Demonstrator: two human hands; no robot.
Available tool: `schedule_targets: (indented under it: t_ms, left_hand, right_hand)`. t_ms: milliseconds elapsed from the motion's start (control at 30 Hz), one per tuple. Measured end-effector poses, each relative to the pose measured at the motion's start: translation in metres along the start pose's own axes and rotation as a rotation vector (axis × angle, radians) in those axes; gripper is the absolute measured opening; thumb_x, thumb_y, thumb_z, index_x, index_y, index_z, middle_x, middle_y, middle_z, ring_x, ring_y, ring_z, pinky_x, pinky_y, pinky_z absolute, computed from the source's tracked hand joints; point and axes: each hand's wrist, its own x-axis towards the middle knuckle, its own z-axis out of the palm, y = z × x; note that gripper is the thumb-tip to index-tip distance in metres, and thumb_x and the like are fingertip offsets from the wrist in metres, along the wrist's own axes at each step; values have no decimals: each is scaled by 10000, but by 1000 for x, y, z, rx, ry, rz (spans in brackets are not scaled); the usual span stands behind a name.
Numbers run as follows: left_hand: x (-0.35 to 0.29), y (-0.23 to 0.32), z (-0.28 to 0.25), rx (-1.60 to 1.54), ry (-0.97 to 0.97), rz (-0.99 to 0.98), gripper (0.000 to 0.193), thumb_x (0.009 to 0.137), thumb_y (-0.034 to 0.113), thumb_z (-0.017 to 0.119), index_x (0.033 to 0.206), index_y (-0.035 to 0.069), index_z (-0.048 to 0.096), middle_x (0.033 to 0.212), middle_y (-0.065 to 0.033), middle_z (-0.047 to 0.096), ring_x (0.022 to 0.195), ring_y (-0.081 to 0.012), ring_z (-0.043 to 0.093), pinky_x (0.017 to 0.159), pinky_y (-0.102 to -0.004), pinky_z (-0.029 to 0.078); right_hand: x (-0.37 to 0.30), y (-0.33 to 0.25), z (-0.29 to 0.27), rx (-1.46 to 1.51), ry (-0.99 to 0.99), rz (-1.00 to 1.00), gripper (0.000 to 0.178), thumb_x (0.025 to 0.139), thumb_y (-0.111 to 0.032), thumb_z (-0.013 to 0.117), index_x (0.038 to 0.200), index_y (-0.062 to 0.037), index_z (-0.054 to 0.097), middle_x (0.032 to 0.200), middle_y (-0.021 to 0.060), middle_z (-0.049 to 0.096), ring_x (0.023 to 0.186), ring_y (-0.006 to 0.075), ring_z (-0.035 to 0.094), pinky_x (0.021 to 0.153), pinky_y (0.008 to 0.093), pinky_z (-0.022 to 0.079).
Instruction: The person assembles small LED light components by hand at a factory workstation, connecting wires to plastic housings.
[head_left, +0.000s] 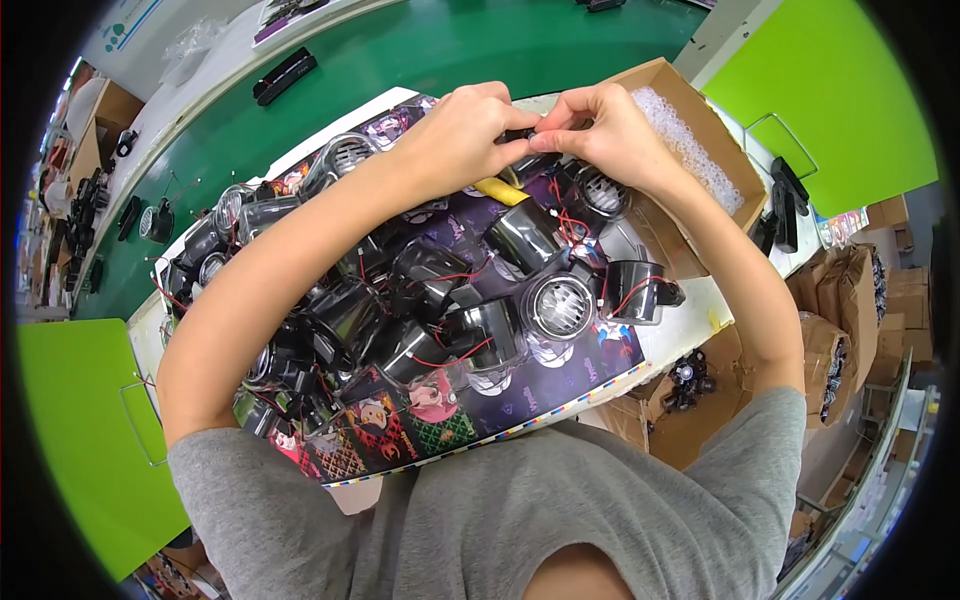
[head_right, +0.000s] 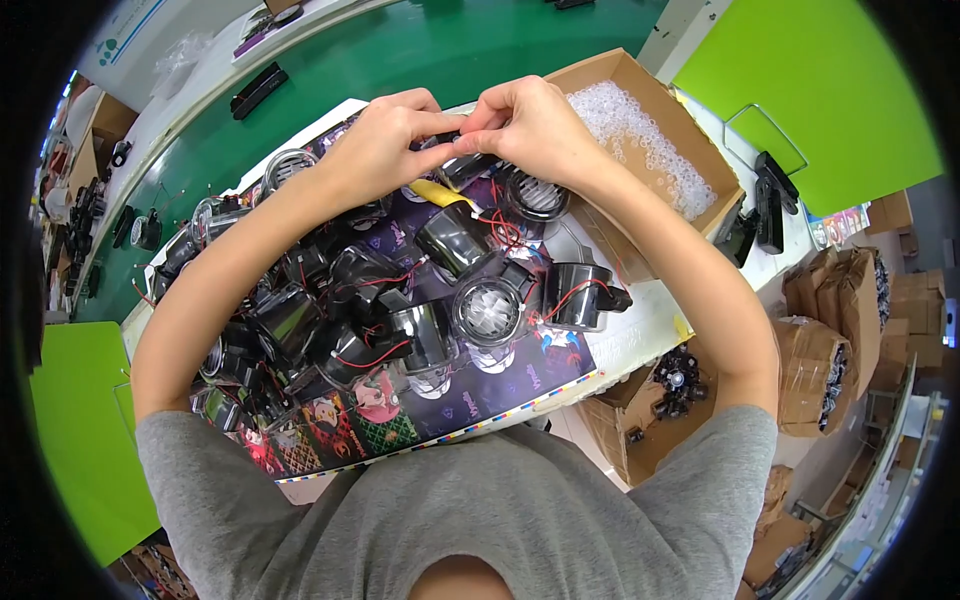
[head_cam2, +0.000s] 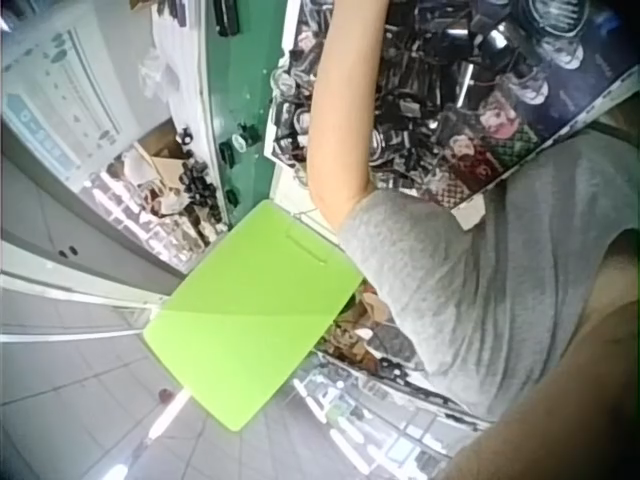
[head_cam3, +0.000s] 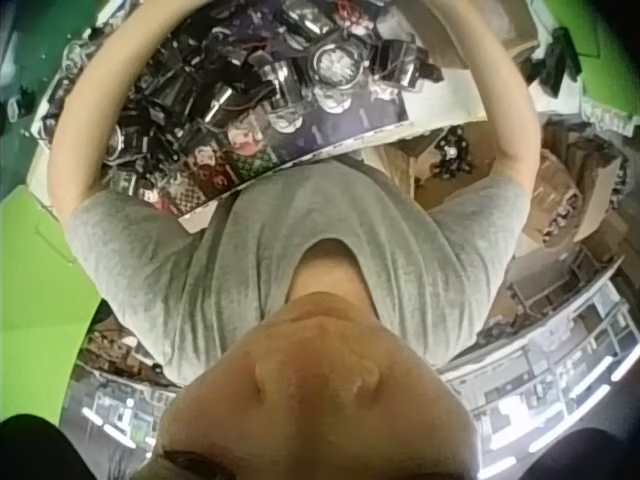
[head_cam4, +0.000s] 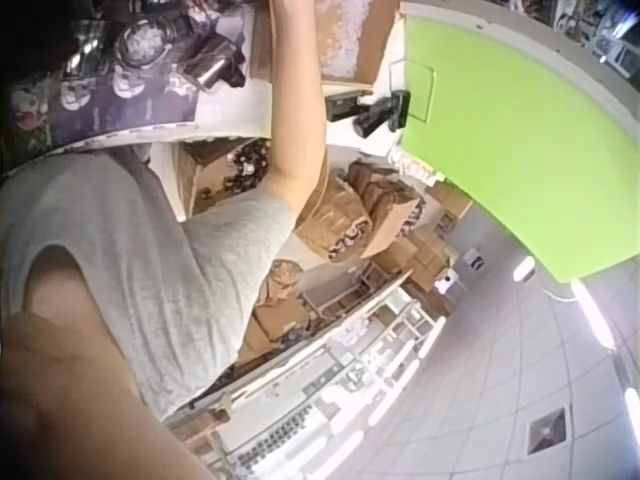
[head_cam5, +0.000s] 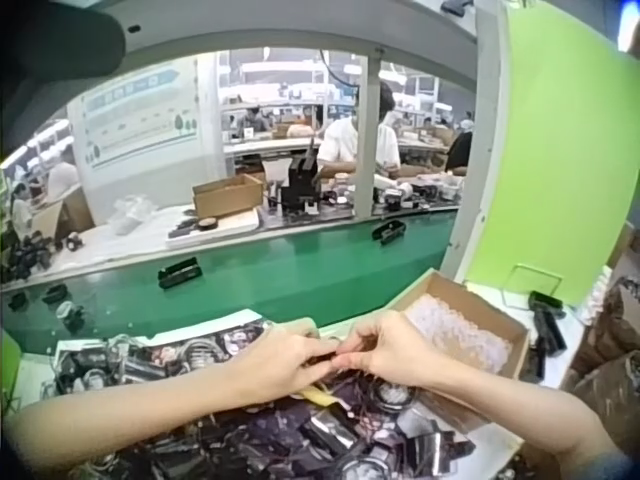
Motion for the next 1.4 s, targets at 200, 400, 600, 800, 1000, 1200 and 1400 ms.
schedule_targets:
  t_ms: [200, 400, 600, 800, 1000, 1200, 1400]
  left_hand:
    - [-1, -1, -4, 23, -33, 41, 332, 711, 210, 673, 1004, 64, 622, 795, -129, 562, 684, -245, 547, 598, -326, 444]
    - [6, -11, -13, -141, -154, 21, 240, 755, 172, 637, 975, 76, 637, 750, -112, 556, 649, -222, 537, 572, -304, 428]
    - [2, -10, -6, -130, -78, 71, 193, 769, 132, 604, 946, 67, 645, 724, -127, 555, 635, -251, 534, 572, -331, 431]
    - [0, -6, -4, -130, -14, 45, 184, 761, 127, 605, 923, 55, 652, 706, -141, 561, 632, -269, 544, 574, -343, 439]
    - [-2, -7, -6, -279, -20, -184, 168, 762, 147, 626, 894, 51, 666, 685, -120, 581, 591, -200, 555, 535, -309, 433]
    - [-7, -11, -5, -349, 25, -263, 188, 743, 154, 647, 885, 32, 662, 720, -133, 619, 602, -188, 576, 567, -284, 454]
    - [-9, -5, -7, -329, 21, -329, 180, 753, 119, 633, 886, -2, 645, 750, -117, 619, 637, -156, 585, 603, -262, 467]
  right_hand:
    - [-5, 7, 2, -219, 81, -177, 107, 685, -120, 675, 678, -35, 612, 644, 41, 626, 629, 160, 596, 647, 300, 425]
    - [-8, 3, 3, -800, 226, -643, 128, 679, -210, 663, 722, -101, 612, 601, -10, 566, 676, 165, 514, 684, 341, 323]
    - [-9, 0, 0, -787, 194, -692, 100, 701, -166, 635, 775, -99, 636, 619, 1, 568, 697, 161, 508, 695, 334, 331]
    - [-7, 0, -4, -245, 0, -138, 141, 778, -136, 556, 819, -33, 642, 667, 34, 626, 646, 157, 553, 658, 298, 402]
    - [-4, 5, 2, 8, -60, 8, 162, 780, -154, 562, 820, -21, 644, 679, 57, 650, 641, 140, 606, 620, 274, 420]
    - [-3, -3, 8, -463, 98, -322, 129, 749, -192, 587, 763, -84, 656, 623, 36, 622, 622, 196, 589, 689, 333, 306]
    - [-2, -1, 19, -538, 189, -434, 118, 722, -201, 593, 701, -86, 611, 622, 27, 600, 629, 204, 568, 691, 347, 303]
